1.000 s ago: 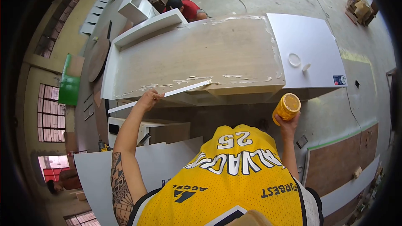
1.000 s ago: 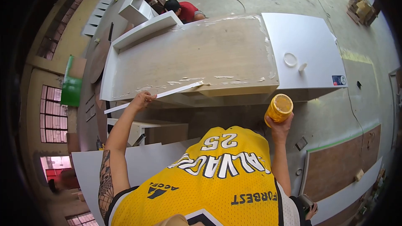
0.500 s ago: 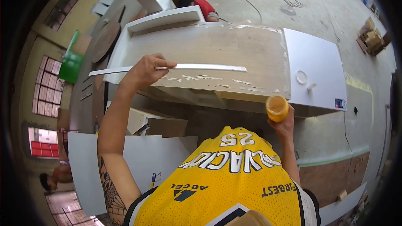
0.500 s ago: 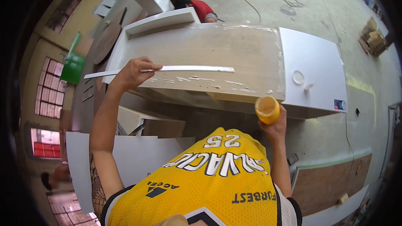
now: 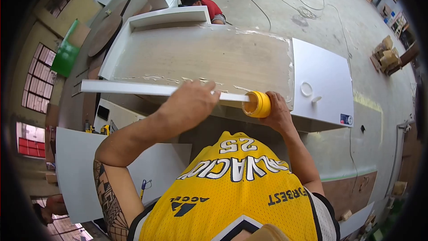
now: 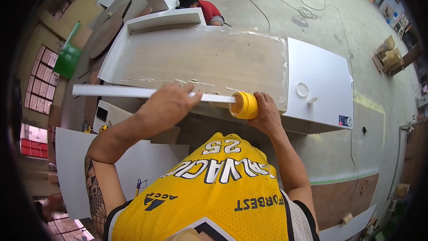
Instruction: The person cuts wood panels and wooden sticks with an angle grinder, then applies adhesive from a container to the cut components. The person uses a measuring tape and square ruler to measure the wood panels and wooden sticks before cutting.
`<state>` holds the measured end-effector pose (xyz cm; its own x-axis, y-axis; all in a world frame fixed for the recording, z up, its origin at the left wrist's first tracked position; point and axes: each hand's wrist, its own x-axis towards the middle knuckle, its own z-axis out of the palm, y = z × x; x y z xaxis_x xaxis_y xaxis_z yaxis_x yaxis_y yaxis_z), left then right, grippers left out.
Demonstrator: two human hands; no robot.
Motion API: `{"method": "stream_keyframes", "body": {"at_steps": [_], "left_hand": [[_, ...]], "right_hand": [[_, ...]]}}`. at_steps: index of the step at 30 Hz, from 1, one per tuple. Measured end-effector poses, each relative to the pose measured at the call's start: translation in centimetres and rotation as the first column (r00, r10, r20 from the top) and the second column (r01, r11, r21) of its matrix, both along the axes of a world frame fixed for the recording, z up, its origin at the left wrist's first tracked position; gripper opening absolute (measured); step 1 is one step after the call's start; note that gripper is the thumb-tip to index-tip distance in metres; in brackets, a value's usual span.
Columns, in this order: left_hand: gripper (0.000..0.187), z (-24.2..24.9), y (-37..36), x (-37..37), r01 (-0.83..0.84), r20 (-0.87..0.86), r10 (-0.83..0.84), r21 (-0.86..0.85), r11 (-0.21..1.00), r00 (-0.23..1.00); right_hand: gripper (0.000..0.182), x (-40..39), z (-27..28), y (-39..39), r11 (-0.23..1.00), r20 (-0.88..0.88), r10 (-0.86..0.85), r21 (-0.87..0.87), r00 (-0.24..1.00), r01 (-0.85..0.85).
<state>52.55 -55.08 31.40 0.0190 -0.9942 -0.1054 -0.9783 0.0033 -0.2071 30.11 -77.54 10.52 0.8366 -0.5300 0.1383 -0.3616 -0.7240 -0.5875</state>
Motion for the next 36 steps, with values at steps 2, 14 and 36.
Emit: {"method": "stream_keyframes", "body": {"at_steps": [2, 14, 36], "left_hand": [[0.035, 0.5, 0.4, -0.4, 0.012, 0.015, -0.013, 0.059, 0.998, 1.0], [0.031, 4.1, 6.9, 13.5, -0.55, -0.473, 0.571, 0.199, 0.811, 0.671], [0.034, -19.3, 18.4, 35.5, -0.622, -0.485, 0.641, 0.226, 0.749, 0.595]], "right_hand": [[0.093, 0.5, -0.1, -0.2, 1.0, -0.009, 0.009, -0.007, 1.0, -0.009], [0.087, 1.9, -2.7, -1.7, 0.937, 0.189, -0.346, 0.026, 0.919, 0.348], [0.091, -6.5, -4.8, 5.7, 0.71, 0.049, -0.678, 0.3, 0.733, 0.637]]}}
